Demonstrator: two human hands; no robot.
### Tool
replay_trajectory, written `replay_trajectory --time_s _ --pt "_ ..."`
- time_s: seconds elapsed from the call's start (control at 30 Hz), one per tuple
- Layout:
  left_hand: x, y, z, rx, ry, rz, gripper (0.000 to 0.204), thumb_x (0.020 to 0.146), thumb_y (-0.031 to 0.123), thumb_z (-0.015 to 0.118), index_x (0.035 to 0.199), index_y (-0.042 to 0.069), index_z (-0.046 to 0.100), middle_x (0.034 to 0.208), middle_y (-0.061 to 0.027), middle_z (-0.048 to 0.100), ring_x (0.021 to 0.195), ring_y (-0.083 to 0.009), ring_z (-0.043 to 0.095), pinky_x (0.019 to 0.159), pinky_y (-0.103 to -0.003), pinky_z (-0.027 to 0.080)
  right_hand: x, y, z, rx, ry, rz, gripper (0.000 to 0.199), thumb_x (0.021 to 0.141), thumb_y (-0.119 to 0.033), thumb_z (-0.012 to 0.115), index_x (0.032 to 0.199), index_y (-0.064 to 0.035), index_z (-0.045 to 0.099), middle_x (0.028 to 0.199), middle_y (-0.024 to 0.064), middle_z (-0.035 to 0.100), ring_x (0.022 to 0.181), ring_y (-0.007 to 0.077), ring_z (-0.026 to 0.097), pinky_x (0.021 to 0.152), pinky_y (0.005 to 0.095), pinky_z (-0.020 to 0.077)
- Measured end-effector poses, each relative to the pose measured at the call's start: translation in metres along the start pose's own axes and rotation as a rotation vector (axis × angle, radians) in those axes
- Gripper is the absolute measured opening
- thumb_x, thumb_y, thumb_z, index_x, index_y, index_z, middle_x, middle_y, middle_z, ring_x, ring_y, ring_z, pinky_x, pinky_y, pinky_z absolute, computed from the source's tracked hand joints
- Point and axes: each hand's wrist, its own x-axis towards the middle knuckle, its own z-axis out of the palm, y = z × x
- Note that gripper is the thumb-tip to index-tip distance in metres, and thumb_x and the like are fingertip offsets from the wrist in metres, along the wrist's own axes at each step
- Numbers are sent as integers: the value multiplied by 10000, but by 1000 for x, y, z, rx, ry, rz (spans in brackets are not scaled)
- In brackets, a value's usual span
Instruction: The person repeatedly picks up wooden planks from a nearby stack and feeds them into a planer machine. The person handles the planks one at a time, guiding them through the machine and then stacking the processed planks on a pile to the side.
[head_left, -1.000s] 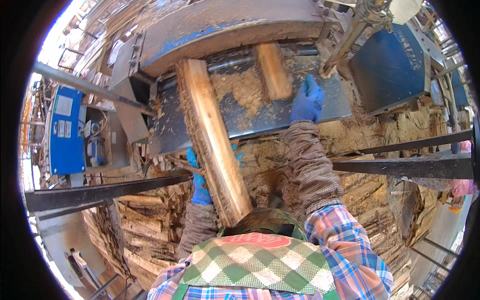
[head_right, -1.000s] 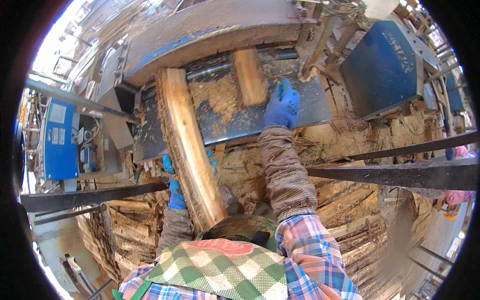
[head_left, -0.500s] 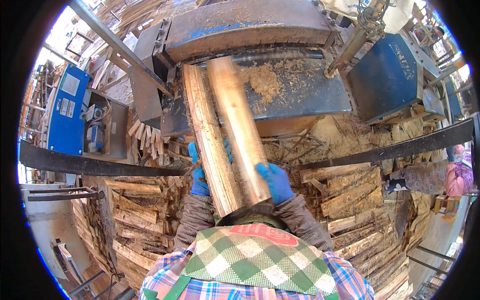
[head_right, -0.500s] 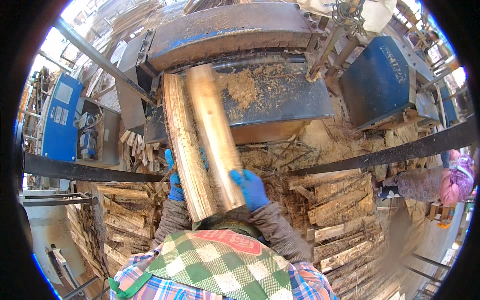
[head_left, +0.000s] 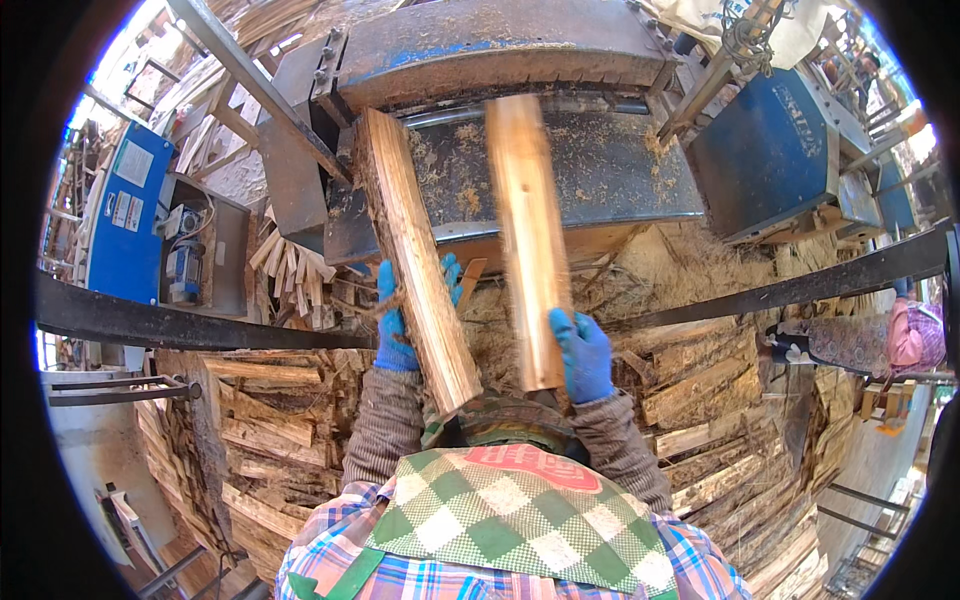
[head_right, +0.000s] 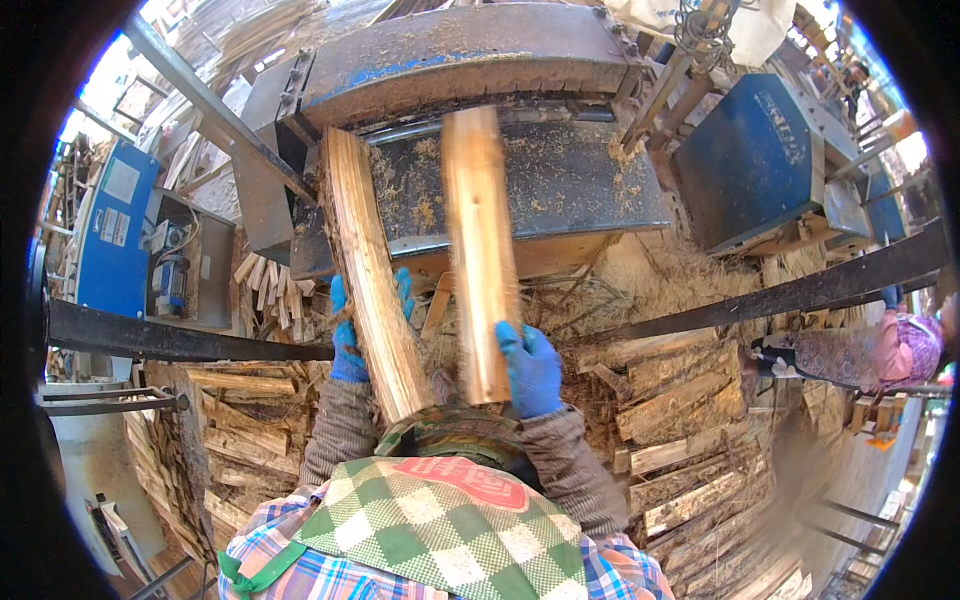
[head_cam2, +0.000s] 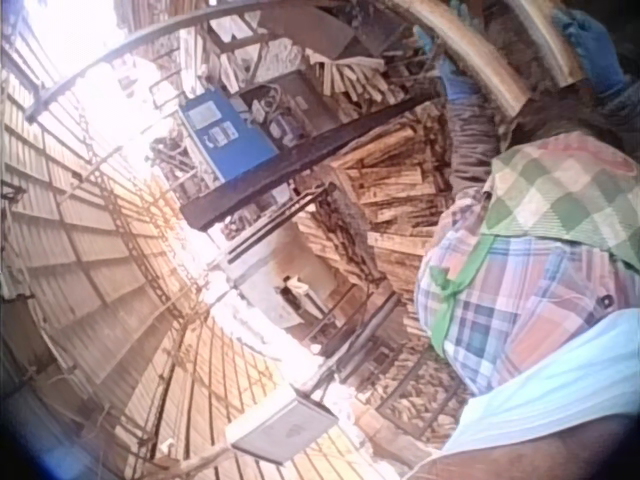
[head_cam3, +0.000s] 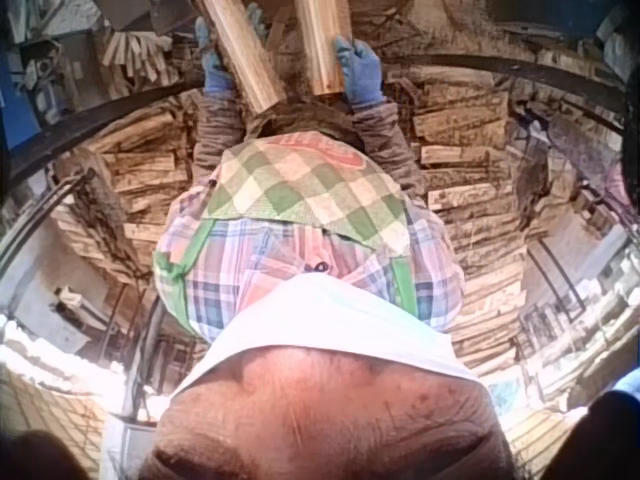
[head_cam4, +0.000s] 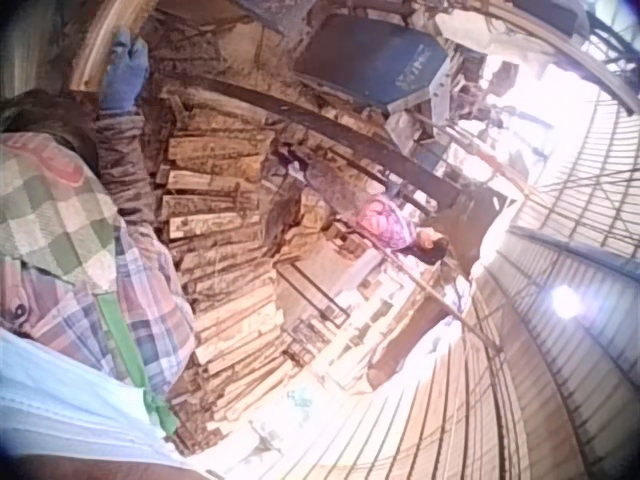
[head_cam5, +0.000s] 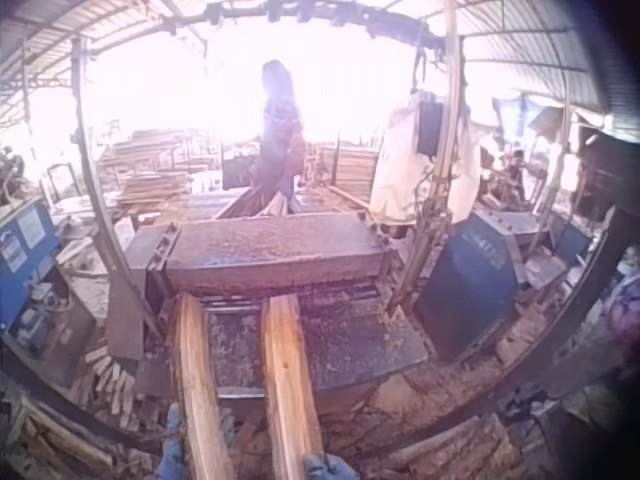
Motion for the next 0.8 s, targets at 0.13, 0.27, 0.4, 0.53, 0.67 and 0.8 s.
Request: replay_trajectory --time_s 0.13,0.27,0.4,0.53,0.67,0.8 --pt "25 21 4 133 165 -4 827 1018 639 478 1637 145 238 1652 -209 287 1518 -340 321 1254 -524 346 21 -7 30 -68 -68 2 430 979 -417 726 816 -40 596 709 -30 459 680 84 390 581 315 363" --pt "22 26 -27 291 -93 127 823 1017 613 501 1637 138 240 1654 -220 274 1514 -355 321 1241 -526 365 36 -17 52 67 -106 -17 384 989 -386 724 866 -39 614 723 -33 474 685 75 388 586 298 352" --pt "36 15 40 122 276 10 867 994 608 549 1631 102 247 1625 -232 335 1493 -349 359 1230 -501 379 57 -2 65 -76 87 -58 474 1004 -335 699 1310 22 641 1010 87 635 886 155 605 759 344 526" --pt "29 18 28 92 164 39 914 979 679 514 1640 116 229 1642 -223 303 1520 -357 313 1238 -529 350 112 -22 90 -425 271 -437 540 1029 -276 634 1463 19 509 1361 260 533 1192 371 599 959 472 565" --pt "32 18 35 249 313 -15 971 951 716 527 1649 127 198 1662 -229 253 1531 -369 288 1241 -536 342 180 -43 113 -462 381 -606 485 1046 -282 592 1450 -20 535 1316 253 554 1150 387 608 971 466 544" --pt "31 17 36 225 339 22 983 950 720 523 1650 117 185 1657 -236 259 1527 -382 289 1240 -543 346 208 -93 137 -420 487 -394 420 1049 -246 575 1412 -35 583 1268 194 584 1150 333 610 997 436 510"
